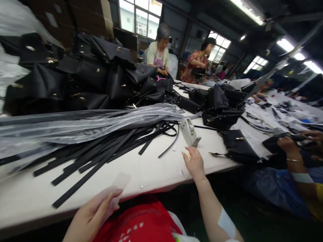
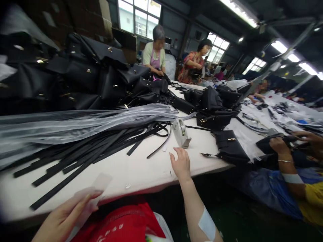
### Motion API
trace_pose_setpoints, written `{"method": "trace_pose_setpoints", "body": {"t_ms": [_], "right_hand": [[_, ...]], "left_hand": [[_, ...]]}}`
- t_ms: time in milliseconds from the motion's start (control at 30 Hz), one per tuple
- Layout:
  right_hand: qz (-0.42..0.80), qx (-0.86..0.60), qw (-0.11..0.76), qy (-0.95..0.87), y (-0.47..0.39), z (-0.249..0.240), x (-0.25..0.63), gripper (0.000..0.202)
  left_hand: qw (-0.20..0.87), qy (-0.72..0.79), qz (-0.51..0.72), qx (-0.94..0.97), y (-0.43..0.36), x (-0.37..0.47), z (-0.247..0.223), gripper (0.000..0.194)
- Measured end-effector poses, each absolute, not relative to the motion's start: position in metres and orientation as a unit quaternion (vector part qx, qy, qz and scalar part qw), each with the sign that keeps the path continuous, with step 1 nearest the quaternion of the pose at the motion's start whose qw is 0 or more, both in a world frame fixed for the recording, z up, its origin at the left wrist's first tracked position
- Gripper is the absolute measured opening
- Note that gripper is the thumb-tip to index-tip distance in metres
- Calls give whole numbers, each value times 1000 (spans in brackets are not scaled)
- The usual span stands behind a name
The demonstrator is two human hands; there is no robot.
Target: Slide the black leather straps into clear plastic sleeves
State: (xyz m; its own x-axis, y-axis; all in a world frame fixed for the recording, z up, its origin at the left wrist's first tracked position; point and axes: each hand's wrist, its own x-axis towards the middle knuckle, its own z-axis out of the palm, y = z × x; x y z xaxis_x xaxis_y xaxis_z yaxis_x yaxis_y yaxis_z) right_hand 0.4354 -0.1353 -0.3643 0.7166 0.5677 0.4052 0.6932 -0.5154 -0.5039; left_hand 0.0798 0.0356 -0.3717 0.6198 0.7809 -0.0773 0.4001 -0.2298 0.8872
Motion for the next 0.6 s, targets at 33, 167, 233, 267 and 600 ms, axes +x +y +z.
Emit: {"method": "trace_pose_setpoints", "body": {"t_ms": [33,167,233,267,600], "right_hand": [[-31,-836,398,-377,-123,-358,423,35],[315,-677,514,-422,-74,-347,354,32],[453,-590,506,-437,-57,-346,319,35],[498,-556,503,-436,-50,-346,305,37],[510,-527,546,-404,-8,-347,256,26]], "left_hand": [[493,381,188,759,33,82,-364,53],[524,359,184,750,25,85,-343,49],[537,365,197,735,23,81,-340,46],[543,369,205,726,21,78,-339,45],[589,376,269,663,18,45,-342,45]]}}
